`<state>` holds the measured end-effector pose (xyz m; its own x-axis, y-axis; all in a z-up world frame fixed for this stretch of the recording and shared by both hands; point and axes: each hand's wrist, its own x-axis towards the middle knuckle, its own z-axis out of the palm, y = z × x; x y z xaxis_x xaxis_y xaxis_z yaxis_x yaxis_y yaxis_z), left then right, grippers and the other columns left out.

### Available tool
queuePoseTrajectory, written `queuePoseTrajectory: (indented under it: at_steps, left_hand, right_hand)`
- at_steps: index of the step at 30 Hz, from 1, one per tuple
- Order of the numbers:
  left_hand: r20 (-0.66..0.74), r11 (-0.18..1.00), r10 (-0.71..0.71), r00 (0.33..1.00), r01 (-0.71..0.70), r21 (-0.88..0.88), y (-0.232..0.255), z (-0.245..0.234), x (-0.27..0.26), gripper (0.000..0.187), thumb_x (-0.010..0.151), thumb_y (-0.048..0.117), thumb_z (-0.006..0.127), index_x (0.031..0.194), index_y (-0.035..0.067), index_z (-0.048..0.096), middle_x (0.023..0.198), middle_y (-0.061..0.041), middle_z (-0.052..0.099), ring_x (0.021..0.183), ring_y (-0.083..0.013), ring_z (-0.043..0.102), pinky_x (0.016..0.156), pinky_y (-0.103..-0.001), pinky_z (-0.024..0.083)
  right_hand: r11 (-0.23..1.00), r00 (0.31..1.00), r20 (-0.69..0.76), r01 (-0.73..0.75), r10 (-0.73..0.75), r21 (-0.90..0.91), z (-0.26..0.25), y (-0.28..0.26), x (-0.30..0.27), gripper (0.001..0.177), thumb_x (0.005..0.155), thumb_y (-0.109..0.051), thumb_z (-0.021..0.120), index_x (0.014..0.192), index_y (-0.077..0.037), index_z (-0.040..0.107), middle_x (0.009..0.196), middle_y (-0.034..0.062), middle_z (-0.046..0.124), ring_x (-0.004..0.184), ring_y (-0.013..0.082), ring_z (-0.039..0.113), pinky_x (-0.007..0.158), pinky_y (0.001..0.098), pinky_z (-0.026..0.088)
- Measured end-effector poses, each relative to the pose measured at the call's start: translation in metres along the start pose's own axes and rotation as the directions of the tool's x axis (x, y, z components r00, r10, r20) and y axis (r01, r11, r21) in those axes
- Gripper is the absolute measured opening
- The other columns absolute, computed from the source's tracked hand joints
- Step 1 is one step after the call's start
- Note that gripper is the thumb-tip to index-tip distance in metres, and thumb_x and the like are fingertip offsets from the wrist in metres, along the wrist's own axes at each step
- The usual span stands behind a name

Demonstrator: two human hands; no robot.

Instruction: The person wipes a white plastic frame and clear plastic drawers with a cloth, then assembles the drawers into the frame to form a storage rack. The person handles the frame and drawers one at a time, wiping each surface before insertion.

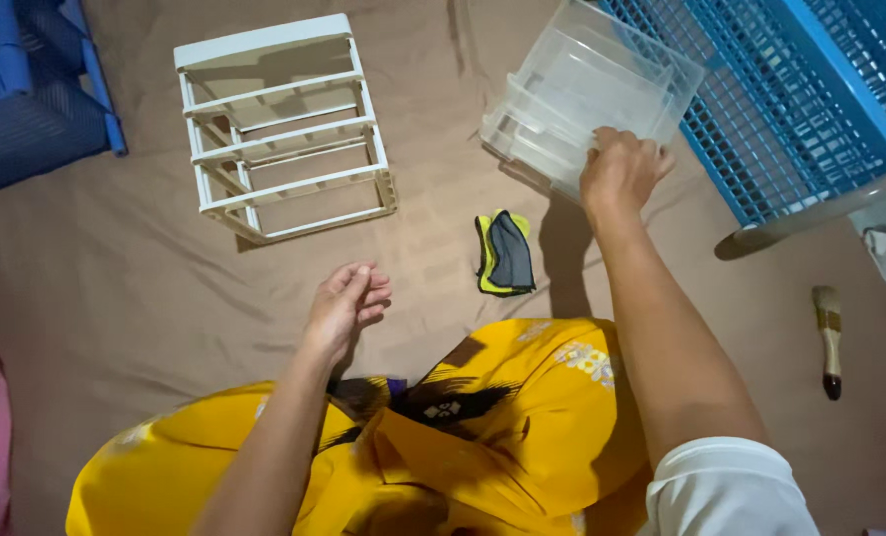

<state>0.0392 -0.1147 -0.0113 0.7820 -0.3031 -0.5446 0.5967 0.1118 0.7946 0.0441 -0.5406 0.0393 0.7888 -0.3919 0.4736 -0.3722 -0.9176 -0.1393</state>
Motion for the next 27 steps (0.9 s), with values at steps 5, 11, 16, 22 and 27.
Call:
queuePoseTrajectory:
  at_steps: [5,11,16,22,27]
  left_hand:
    - [-0.026,0.999,0.027,0.999,-0.028,-0.036,0.014,-0.008,0.0,0.044,0.102,0.033,0.056,0.135,0.005,0.055,0.113,-0.011,0.071,0.089,-0.0167,0.069,0.072,-0.031,0.058]
    - [0.035,0.986,0.125,0.992,-0.12,-0.118,0.045,-0.034,-0.02,0.053,0.103,0.04,0.052,0.141,0.004,0.05,0.124,-0.017,0.067,0.102,-0.0217,0.069,0.085,-0.039,0.061]
    - [0.161,0.973,0.189,0.969,-0.162,-0.166,0.058,-0.034,-0.06,0.064,0.105,0.046,0.046,0.152,0.004,0.039,0.127,-0.021,0.067,0.107,-0.0243,0.069,0.087,-0.04,0.059]
    - [0.194,0.981,0.165,0.967,-0.141,-0.132,0.056,-0.036,-0.091,0.069,0.104,0.049,0.046,0.159,0.013,0.024,0.126,-0.02,0.068,0.091,-0.02,0.065,0.076,-0.033,0.06]
    - [0.053,0.992,0.116,0.992,-0.113,-0.054,0.047,-0.048,-0.086,0.061,0.099,0.035,0.056,0.15,0.011,0.03,0.124,-0.013,0.067,0.092,-0.0162,0.071,0.059,-0.024,0.053]
  right_hand:
    - [0.988,0.986,-0.095,0.141,-0.135,0.069,-0.022,-0.012,-0.007,0.019,0.091,-0.008,0.074,0.109,-0.014,0.076,0.104,0.01,0.072,0.105,0.0343,0.062,0.105,0.0644,0.03]
    - [0.93,0.955,-0.008,0.292,-0.298,0.223,-0.106,-0.056,-0.048,0.023,0.092,-0.005,0.071,0.111,-0.016,0.076,0.109,0.0055,0.073,0.111,0.0293,0.063,0.111,0.0659,0.026]
    - [0.844,0.899,0.117,0.341,-0.421,0.413,-0.159,-0.101,-0.111,0.018,0.091,-0.01,0.074,0.107,-0.018,0.076,0.108,0.0017,0.074,0.111,0.0245,0.063,0.116,0.0613,0.027]
    - [0.785,0.818,0.179,0.426,-0.547,0.449,-0.16,-0.144,-0.147,0.026,0.081,-0.007,0.075,0.103,-0.021,0.078,0.103,-0.0007,0.074,0.102,0.0234,0.064,0.11,0.0613,0.029]
    - [0.749,0.801,0.142,0.459,-0.582,0.479,-0.14,-0.174,-0.15,0.024,0.081,-0.005,0.074,0.1,-0.02,0.077,0.099,-0.0018,0.073,0.101,0.0238,0.065,0.109,0.0608,0.031]
